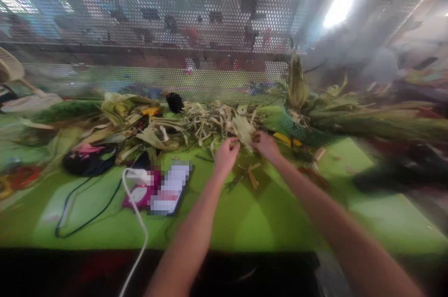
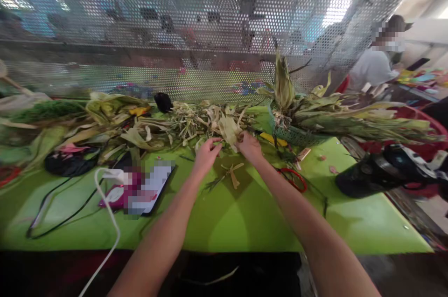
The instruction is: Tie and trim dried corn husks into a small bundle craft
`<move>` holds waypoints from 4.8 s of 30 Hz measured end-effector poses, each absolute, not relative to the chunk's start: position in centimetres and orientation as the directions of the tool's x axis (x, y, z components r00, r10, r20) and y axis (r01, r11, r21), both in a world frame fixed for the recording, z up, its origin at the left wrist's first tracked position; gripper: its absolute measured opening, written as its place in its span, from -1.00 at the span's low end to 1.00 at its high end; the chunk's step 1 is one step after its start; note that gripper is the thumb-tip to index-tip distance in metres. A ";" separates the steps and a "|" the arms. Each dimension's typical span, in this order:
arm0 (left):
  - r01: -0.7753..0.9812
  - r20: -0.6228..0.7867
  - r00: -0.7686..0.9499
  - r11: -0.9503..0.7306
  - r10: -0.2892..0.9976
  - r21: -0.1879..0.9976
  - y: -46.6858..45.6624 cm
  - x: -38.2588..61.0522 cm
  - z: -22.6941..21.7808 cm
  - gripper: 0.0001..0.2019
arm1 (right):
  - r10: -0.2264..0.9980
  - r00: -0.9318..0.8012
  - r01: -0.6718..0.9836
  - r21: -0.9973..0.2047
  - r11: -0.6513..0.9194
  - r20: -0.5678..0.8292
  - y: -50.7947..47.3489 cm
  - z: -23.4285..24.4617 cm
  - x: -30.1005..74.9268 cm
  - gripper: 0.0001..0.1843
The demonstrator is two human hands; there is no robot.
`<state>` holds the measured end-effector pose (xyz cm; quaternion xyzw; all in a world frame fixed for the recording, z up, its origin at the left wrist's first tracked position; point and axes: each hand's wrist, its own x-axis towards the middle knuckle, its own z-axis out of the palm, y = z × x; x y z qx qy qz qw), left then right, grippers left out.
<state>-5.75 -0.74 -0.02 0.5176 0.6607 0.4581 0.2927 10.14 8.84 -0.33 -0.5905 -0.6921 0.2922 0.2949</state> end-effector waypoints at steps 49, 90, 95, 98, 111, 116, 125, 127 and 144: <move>-0.225 0.047 -0.071 -0.062 0.996 0.973 -0.4 -4.0 -0.3 -0.67 | 0.860 -0.505 0.035 -0.997 -0.068 -0.077 2.8 1.3 12.3 -0.61; 0.072 0.106 -0.116 -0.098 0.988 0.993 -0.9 -3.2 -0.3 -0.78 | 0.925 -0.355 0.188 -0.959 0.211 0.134 2.6 2.1 12.5 -0.72; 0.119 0.129 -0.121 -0.115 0.984 0.986 -1.1 -3.2 0.2 -0.80 | 0.930 -0.332 0.208 -0.949 0.238 0.160 2.6 1.9 12.6 -0.71; 0.186 0.153 -0.135 -0.126 0.979 0.974 -1.3 -3.2 0.6 -0.83 | 0.924 -0.334 0.238 -0.932 0.273 0.185 2.8 1.5 12.7 -0.72; 0.343 0.344 -0.160 -0.275 0.925 0.898 -2.0 -2.3 0.8 -0.87 | 0.930 -0.287 0.478 -0.807 0.348 0.231 2.5 1.4 12.6 -0.86; 0.316 0.335 -0.125 -0.282 0.934 0.906 -2.1 -2.4 0.9 -0.86 | 0.939 -0.285 0.345 -0.893 0.288 0.192 2.7 1.6 12.6 -0.87; 0.273 0.293 -0.103 -0.256 0.951 0.927 -1.7 -2.6 0.7 -0.84 | 0.928 -0.325 0.214 -0.941 0.262 0.184 2.6 2.0 12.6 -0.79; 0.209 0.278 -0.081 -0.256 0.957 0.944 -2.0 -2.4 1.0 -0.83 | 0.937 -0.283 0.285 -0.915 0.287 0.205 2.9 1.5 12.7 -0.84; 0.019 0.313 -0.779 -0.478 0.544 0.878 -0.3 -9.6 2.5 -0.72 | 0.998 -0.060 0.139 -0.990 -0.004 -0.012 6.7 0.6 15.2 -0.66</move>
